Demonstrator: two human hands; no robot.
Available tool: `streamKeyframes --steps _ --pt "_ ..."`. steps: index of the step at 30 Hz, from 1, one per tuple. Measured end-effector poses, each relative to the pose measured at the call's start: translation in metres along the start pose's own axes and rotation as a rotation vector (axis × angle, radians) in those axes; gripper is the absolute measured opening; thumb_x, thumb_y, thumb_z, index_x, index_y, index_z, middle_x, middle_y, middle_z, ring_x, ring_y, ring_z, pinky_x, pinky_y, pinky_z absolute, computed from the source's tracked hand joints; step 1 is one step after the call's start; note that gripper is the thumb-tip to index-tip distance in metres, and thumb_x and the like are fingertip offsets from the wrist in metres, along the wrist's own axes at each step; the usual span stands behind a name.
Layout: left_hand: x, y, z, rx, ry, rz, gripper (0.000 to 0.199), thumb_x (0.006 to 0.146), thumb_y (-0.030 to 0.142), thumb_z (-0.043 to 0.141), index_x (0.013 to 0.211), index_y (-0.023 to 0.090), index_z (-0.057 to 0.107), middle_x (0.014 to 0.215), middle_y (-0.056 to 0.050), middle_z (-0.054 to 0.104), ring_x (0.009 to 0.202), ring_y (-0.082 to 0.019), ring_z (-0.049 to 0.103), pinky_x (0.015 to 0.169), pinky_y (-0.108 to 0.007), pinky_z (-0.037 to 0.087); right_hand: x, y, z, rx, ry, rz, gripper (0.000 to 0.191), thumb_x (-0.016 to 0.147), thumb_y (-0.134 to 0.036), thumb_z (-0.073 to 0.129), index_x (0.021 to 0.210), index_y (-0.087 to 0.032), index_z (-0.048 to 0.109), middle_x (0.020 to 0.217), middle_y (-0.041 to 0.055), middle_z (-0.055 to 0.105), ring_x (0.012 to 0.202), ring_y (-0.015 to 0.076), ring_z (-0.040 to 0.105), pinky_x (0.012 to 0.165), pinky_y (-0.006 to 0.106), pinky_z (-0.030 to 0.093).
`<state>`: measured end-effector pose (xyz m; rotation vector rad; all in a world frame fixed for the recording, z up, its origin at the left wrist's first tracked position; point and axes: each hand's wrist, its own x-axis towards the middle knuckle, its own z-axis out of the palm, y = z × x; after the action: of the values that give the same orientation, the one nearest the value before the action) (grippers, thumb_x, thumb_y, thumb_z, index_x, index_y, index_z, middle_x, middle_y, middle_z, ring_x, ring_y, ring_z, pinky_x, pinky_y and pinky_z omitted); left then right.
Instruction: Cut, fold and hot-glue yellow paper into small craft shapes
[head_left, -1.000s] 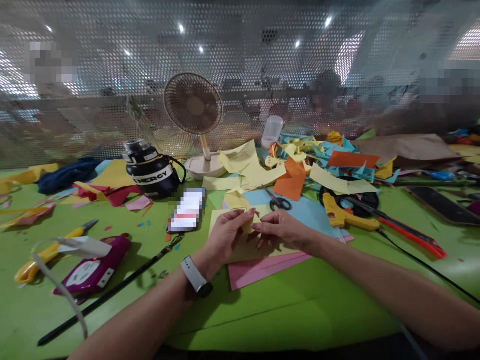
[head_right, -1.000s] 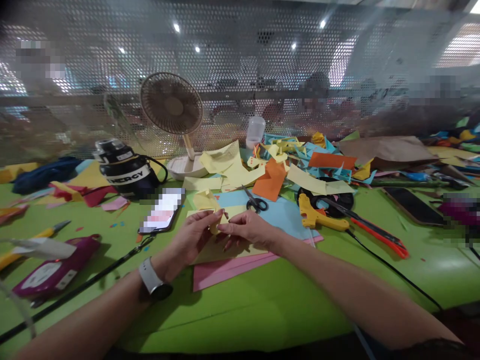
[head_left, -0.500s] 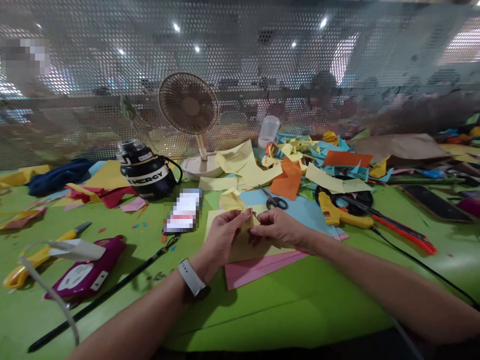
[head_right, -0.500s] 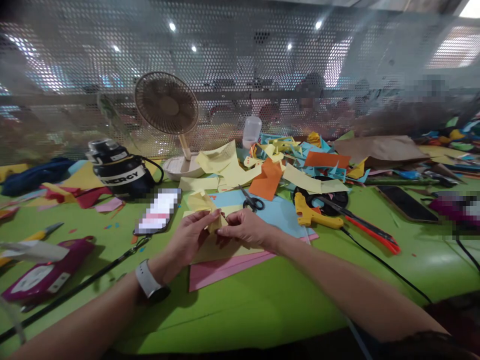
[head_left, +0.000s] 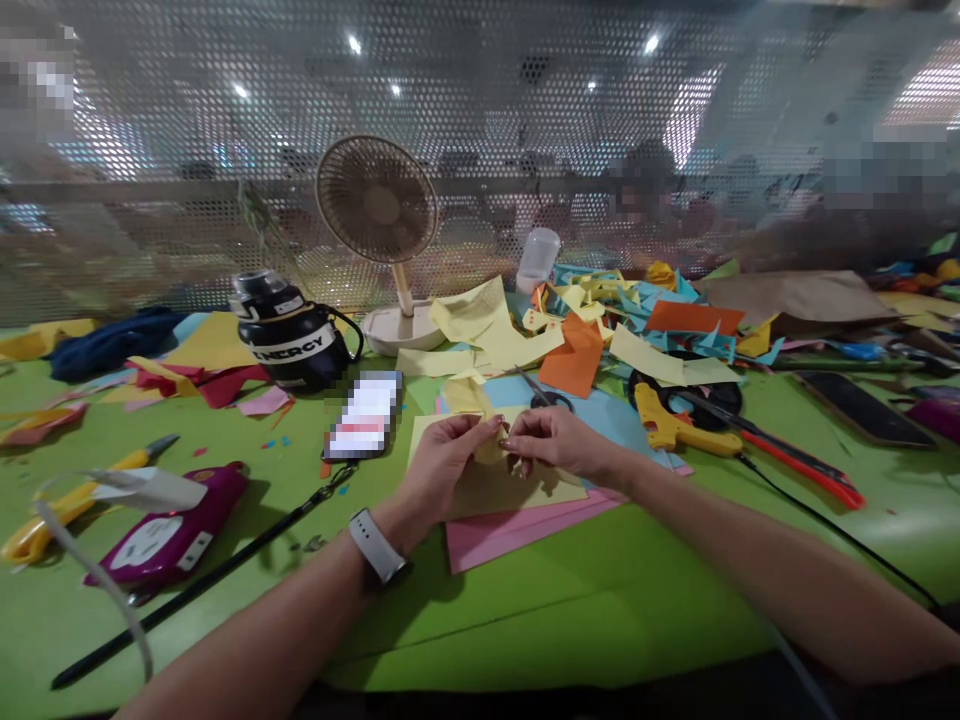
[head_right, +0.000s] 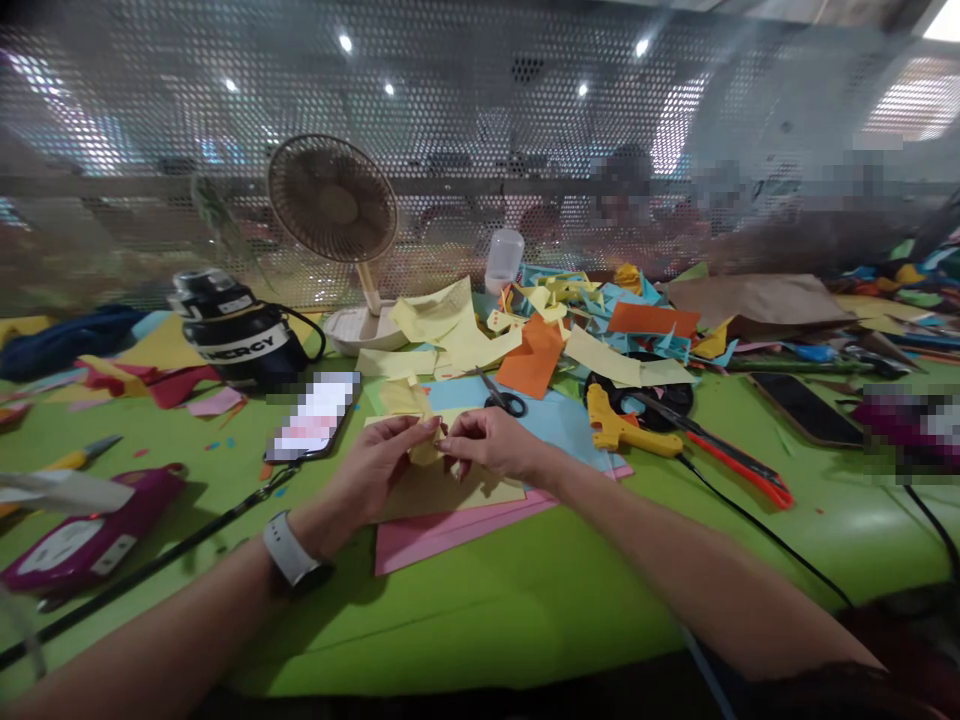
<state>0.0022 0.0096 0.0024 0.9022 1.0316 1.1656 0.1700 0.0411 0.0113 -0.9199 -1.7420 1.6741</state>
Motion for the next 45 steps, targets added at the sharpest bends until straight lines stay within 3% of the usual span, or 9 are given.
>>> streamKeyframes --steps 5,11,16,21,28,34,37,41,45 --pt "-0.001 0.006 -0.004 0.021 -0.05 0.014 0.029 0.068 0.044 0.074 0.08 0.018 0.069 0.067 0.002 0.063 0.059 -0.011 0.056 0.055 -0.021 0.045 0.002 -0.002 -0.001 0.012 0.064 -0.017 0.04 0.063 -0.05 0.076 0.067 -0.014 0.059 0.057 -0.0022 0.062 0.048 0.0078 0.055 0.051 0.022 0.045" --pt "-0.003 0.008 -0.005 0.128 -0.198 0.062 0.036 0.068 0.037 0.076 0.097 0.019 0.065 0.076 -0.001 0.067 0.066 -0.012 0.061 0.056 -0.02 0.047 0.0 -0.006 -0.003 -0.03 0.18 -0.021 0.04 0.064 -0.051 0.074 0.065 -0.015 0.058 0.058 -0.0028 0.06 0.047 0.006 0.051 0.048 0.02 0.041" --pt "0.001 0.003 -0.005 0.115 -0.186 0.069 0.036 0.065 0.033 0.079 0.094 0.017 0.066 0.083 -0.003 0.07 0.068 -0.012 0.062 0.059 -0.021 0.049 0.001 -0.005 -0.001 -0.067 0.179 0.004 0.037 0.064 -0.049 0.074 0.064 -0.016 0.056 0.055 -0.0038 0.058 0.045 0.006 0.048 0.046 0.02 0.039" --pt "0.005 0.001 -0.008 0.107 -0.165 0.054 0.037 0.06 0.028 0.083 0.091 0.014 0.068 0.07 -0.001 0.069 0.058 -0.01 0.059 0.06 -0.021 0.048 0.003 0.0 -0.003 -0.116 0.175 -0.004 0.037 0.064 -0.048 0.075 0.063 -0.016 0.056 0.054 -0.0039 0.058 0.045 0.0067 0.049 0.045 0.02 0.039" --pt "0.005 0.008 -0.012 0.13 -0.193 -0.023 0.035 0.059 0.026 0.083 0.09 0.014 0.068 0.073 -0.004 0.071 0.06 -0.012 0.062 0.061 -0.022 0.049 0.004 0.002 -0.005 -0.066 0.186 0.008 0.04 0.062 -0.05 0.076 0.061 -0.016 0.055 0.053 -0.0034 0.059 0.044 0.0064 0.05 0.045 0.019 0.039" --pt "0.001 0.01 -0.012 0.184 -0.159 -0.091 0.032 0.065 0.023 0.078 0.093 0.015 0.067 0.068 -0.004 0.069 0.065 -0.015 0.065 0.062 -0.023 0.049 0.003 -0.011 -0.02 0.018 0.324 0.016 0.04 0.064 -0.05 0.075 0.063 -0.016 0.055 0.058 -0.0015 0.063 0.045 0.0057 0.052 0.041 0.017 0.033" --pt "0.002 0.012 -0.012 0.042 -0.081 -0.102 0.032 0.067 0.027 0.075 0.096 0.017 0.066 0.076 -0.004 0.07 0.074 -0.017 0.065 0.068 -0.027 0.051 0.001 -0.013 -0.02 0.044 0.242 0.03 0.041 0.063 -0.051 0.076 0.065 -0.016 0.056 0.06 -0.0007 0.064 0.045 0.0058 0.053 0.041 0.017 0.031" --pt "0.004 0.016 -0.013 -0.184 -0.044 -0.118 0.033 0.067 0.035 0.074 0.095 0.018 0.067 0.079 -0.003 0.068 0.074 -0.017 0.063 0.067 -0.028 0.053 -0.001 -0.012 -0.014 0.034 0.092 0.071 0.042 0.063 -0.053 0.075 0.064 -0.016 0.056 0.061 -0.0004 0.063 0.048 0.0077 0.055 0.046 0.019 0.038" --pt "0.003 0.021 -0.012 -0.204 0.004 -0.066 0.029 0.066 0.034 0.076 0.09 0.022 0.066 0.089 -0.002 0.069 0.079 -0.017 0.064 0.067 -0.026 0.053 -0.009 -0.019 -0.02 -0.196 -0.002 0.041 0.034 0.071 -0.047 0.07 0.068 -0.015 0.06 0.064 0.0004 0.063 0.057 0.0105 0.057 0.054 0.021 0.041"
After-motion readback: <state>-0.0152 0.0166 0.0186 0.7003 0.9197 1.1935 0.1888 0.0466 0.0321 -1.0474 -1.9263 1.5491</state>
